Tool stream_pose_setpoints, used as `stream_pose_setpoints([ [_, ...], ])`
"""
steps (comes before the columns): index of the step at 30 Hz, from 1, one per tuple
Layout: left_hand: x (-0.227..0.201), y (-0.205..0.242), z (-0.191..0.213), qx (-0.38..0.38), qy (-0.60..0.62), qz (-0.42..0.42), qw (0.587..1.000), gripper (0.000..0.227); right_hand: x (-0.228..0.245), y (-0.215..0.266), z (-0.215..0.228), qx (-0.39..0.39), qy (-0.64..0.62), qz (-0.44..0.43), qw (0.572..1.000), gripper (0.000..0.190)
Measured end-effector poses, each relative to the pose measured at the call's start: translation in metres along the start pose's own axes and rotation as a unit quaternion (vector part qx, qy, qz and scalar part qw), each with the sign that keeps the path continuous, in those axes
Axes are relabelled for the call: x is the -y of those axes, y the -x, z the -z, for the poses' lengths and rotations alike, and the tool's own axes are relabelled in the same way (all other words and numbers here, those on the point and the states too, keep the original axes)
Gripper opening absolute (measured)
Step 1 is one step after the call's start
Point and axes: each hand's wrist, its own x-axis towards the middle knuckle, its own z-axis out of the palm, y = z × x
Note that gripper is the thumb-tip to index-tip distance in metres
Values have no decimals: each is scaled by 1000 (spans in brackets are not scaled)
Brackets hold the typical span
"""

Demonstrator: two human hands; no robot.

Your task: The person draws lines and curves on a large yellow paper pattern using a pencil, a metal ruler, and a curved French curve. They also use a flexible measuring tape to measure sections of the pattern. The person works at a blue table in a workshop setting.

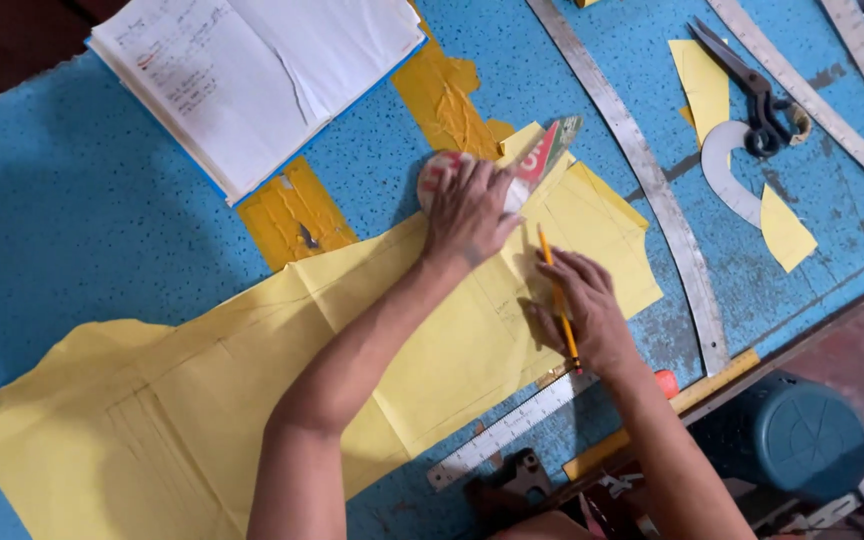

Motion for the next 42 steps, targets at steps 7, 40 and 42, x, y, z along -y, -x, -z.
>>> stream_pose_setpoints([
  [7,31,-44,49,250,-2,-89,964,50,-25,9,-7,-34,53,-61,996,46],
  [40,52,-70,44,344,-8,-167,924,73,-19,6,-7,20,92,-79,992,44],
  [42,52,-68,43,341,-5,-169,925,73,-19,7,-6,22,96,-77,992,44],
])
